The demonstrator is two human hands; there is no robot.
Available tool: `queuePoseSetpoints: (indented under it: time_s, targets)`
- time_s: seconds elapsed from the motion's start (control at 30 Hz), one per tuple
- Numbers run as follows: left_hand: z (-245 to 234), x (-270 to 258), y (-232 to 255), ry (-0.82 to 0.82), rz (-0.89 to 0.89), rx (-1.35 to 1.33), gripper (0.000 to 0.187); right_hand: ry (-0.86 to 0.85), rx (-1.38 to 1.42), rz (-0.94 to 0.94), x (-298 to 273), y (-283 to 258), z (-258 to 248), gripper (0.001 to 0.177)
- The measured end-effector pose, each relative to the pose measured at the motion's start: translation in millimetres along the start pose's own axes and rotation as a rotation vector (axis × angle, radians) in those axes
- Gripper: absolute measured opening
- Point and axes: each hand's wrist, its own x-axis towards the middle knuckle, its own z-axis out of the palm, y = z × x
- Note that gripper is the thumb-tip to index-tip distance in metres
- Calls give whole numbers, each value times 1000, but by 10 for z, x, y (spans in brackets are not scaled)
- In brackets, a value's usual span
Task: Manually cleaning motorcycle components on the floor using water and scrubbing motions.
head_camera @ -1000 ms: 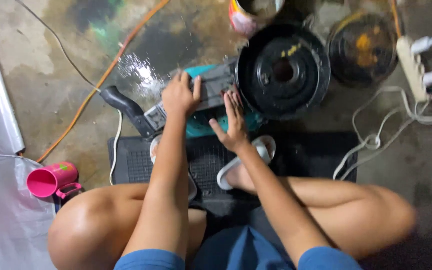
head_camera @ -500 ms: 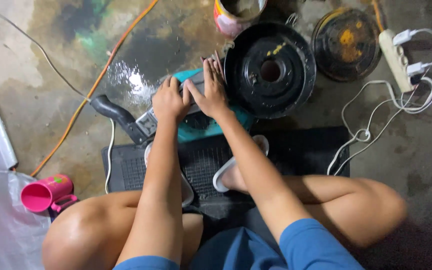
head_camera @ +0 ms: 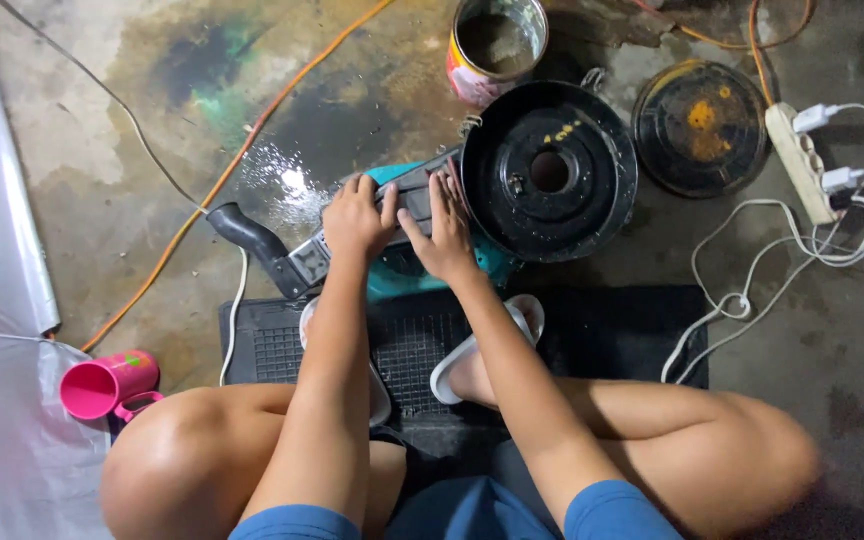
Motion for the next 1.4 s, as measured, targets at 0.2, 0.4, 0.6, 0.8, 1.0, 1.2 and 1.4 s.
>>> queuePoseSetpoints:
  time_s: [0.2, 0.4, 0.6, 0.8, 1.0, 1.2, 1.4]
  targets:
    - [-53, -6, 3, -11, -7, -21, 49, -55, -53, 109, 606, -95, 104, 93]
    - [37, -4, -50, -19, 8, -31, 51, 40, -81, -31, 154, -154, -46, 82]
    - [57, 3, -63, -33, -4, -43, 54, 14, -94, -13, -59, -227, -144, 79]
    - [51, 8, -74, -51, -12, -53, 52, -156, -115, 146, 690, -157, 34, 89]
    - [168, 2, -87, 22, -33, -41, 47, -21, -155, -93, 215, -126, -27, 78]
    - [220, 6, -90, 96, -27, -33, 46, -218, -74, 61, -206, -314, -335, 95]
    - [114, -11, -43, 108, -24, -17, 43, -227, -119, 147, 504, -210, -32, 99]
